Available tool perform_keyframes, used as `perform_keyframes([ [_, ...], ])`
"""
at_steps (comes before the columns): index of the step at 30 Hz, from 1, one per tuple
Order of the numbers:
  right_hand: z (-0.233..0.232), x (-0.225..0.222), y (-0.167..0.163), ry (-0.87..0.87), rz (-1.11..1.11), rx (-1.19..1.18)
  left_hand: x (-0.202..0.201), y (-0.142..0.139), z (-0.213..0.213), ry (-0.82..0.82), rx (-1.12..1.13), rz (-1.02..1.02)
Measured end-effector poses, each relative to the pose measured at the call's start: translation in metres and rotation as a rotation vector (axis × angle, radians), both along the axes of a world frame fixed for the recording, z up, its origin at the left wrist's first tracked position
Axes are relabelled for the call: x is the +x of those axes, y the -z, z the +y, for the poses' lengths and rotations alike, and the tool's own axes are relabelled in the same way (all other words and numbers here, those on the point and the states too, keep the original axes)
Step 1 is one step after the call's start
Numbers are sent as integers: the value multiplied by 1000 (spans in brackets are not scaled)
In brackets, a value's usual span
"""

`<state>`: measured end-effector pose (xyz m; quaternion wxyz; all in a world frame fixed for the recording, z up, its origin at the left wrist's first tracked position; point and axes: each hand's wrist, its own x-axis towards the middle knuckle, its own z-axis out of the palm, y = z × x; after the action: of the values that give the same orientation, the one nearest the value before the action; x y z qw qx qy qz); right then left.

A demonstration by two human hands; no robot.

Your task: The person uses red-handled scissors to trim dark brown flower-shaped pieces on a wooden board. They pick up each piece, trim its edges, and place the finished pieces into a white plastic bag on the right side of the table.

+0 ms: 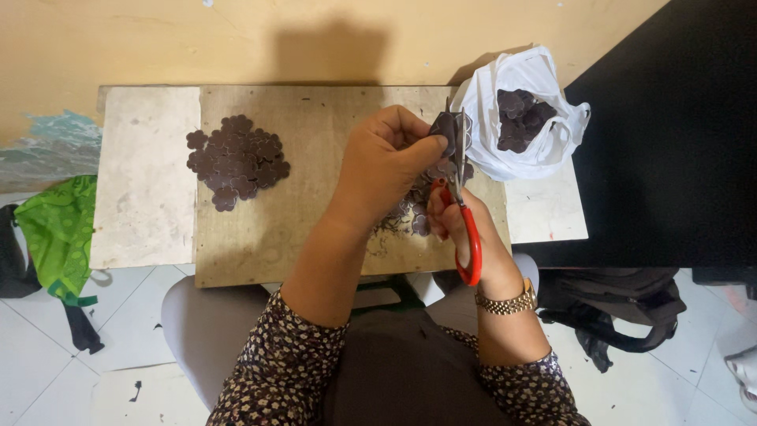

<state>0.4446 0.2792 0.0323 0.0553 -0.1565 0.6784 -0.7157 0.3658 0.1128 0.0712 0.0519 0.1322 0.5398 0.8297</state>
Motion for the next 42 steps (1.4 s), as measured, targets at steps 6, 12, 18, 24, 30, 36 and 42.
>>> perform_keyframes([
  [6, 2, -4, 7, 14, -1, -8, 0, 3, 2, -29, -27, -7],
  [12, 2, -3, 4, 19, 18, 4, 0, 3, 4, -3, 38, -14],
  [18, 1, -2, -1, -38, -4, -6, 3, 4, 3, -11, -24, -33],
  [24, 0, -2, 0, -35, 26, -6, 3, 4, 4, -17, 1, -40],
  [30, 1, -3, 4, -22, -4, 19, 2, 8, 5, -8, 18, -47],
  [36, 1, -3, 6, 2, -37, 25, 0, 13, 5, 16, 38, -53],
  [42, 1, -4, 4, -104, 18, -36, 3, 12, 6, 119, 96, -76],
])
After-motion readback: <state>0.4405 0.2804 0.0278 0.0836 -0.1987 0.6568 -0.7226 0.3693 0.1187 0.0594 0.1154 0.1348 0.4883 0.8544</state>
